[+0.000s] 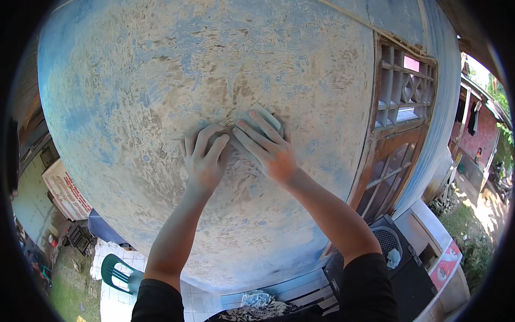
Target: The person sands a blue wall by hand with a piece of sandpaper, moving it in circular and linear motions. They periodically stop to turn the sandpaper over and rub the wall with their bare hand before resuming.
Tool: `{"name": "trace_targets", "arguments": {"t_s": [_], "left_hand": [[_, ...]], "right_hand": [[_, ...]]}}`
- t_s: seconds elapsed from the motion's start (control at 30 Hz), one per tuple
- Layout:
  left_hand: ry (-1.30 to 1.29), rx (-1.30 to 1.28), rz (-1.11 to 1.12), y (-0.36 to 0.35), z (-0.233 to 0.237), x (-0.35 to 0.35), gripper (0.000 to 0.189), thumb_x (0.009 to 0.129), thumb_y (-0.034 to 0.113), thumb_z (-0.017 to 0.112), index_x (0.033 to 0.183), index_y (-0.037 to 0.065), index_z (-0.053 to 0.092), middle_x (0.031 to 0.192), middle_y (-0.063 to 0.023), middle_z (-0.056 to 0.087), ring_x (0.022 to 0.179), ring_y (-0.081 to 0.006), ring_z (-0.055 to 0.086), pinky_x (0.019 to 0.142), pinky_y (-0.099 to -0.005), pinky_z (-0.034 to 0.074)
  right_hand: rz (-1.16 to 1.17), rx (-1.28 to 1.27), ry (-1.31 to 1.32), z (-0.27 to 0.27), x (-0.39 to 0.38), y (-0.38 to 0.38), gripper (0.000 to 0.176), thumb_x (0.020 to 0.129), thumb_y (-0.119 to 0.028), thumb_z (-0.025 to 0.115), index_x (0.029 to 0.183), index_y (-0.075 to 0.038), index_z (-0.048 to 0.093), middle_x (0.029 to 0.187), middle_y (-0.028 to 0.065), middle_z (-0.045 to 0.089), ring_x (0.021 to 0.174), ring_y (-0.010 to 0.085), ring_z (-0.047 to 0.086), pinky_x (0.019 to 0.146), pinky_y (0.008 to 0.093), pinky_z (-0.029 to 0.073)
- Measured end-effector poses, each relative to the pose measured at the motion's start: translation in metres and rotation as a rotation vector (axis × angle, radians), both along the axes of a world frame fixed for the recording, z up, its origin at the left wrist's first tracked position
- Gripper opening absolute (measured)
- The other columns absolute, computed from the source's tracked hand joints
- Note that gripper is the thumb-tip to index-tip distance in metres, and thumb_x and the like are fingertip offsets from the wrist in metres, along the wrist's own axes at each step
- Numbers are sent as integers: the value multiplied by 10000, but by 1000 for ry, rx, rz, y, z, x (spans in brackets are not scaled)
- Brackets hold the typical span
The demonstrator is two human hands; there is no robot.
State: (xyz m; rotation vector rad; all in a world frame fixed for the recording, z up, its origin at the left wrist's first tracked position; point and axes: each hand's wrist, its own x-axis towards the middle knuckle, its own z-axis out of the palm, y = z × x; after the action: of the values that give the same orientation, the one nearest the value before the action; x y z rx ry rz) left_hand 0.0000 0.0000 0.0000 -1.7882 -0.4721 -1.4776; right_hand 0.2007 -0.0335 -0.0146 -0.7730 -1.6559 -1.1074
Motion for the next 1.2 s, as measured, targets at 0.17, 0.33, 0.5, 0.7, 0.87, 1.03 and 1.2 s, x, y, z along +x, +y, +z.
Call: {"name": "trace_targets", "arguments": {"t_s": [0.17,0.33,0.5,0.7,0.87,1.03,1.2], "left_hand": [[-91,9,-24,2,-2,5,192,801,135,827,947,209,729,1174,43,666,1054,-232,610,866,-423,431],[-76,-25,-24,2,7,14,196,791,138,841,931,211,725,1129,57,663,1012,-224,602,846,-411,424],[-95,-6,-6,2,3,18,194,808,167,853,950,211,727,1108,57,662,976,-222,602,835,-406,423],[-176,39,5,3,2,16,192,867,251,862,993,208,724,1093,32,671,935,-229,600,828,-397,430],[-252,-41,49,5,-24,6,138,931,222,771,1059,206,724,1132,-4,675,972,-238,608,899,-417,434],[-240,-99,185,-6,-53,24,315,1014,307,627,1293,182,702,1448,-104,625,1353,-336,570,1119,-516,345],[-220,-282,201,-10,-65,30,468,1017,341,610,1460,195,648,1679,-97,485,1603,-385,349,1280,-575,197]], "right_hand": [[-2,28,-37,2,3,-1,316,947,-232,752,1260,-209,786,1384,-53,727,1425,240,557,1132,529,397],[25,100,-39,9,5,4,342,897,-189,771,1238,-160,783,1348,-21,732,1350,240,593,1067,472,518],[3,152,-92,13,17,8,379,862,-142,776,1240,-111,769,1355,9,719,1335,236,608,1022,412,586],[-50,172,-95,28,28,5,372,876,-117,752,1248,-103,760,1375,7,714,1412,236,590,1024,388,599],[-32,100,-158,18,2,-8,293,887,-33,733,1169,-63,805,1275,74,777,1330,283,679,1025,418,608],[-123,163,-39,48,38,1,307,888,-56,734,1187,-90,796,1342,50,752,1365,254,654,1020,397,616],[-103,127,-29,21,10,-7,332,907,-52,711,1227,-107,780,1393,23,729,1393,226,634,1018,378,623]]}}
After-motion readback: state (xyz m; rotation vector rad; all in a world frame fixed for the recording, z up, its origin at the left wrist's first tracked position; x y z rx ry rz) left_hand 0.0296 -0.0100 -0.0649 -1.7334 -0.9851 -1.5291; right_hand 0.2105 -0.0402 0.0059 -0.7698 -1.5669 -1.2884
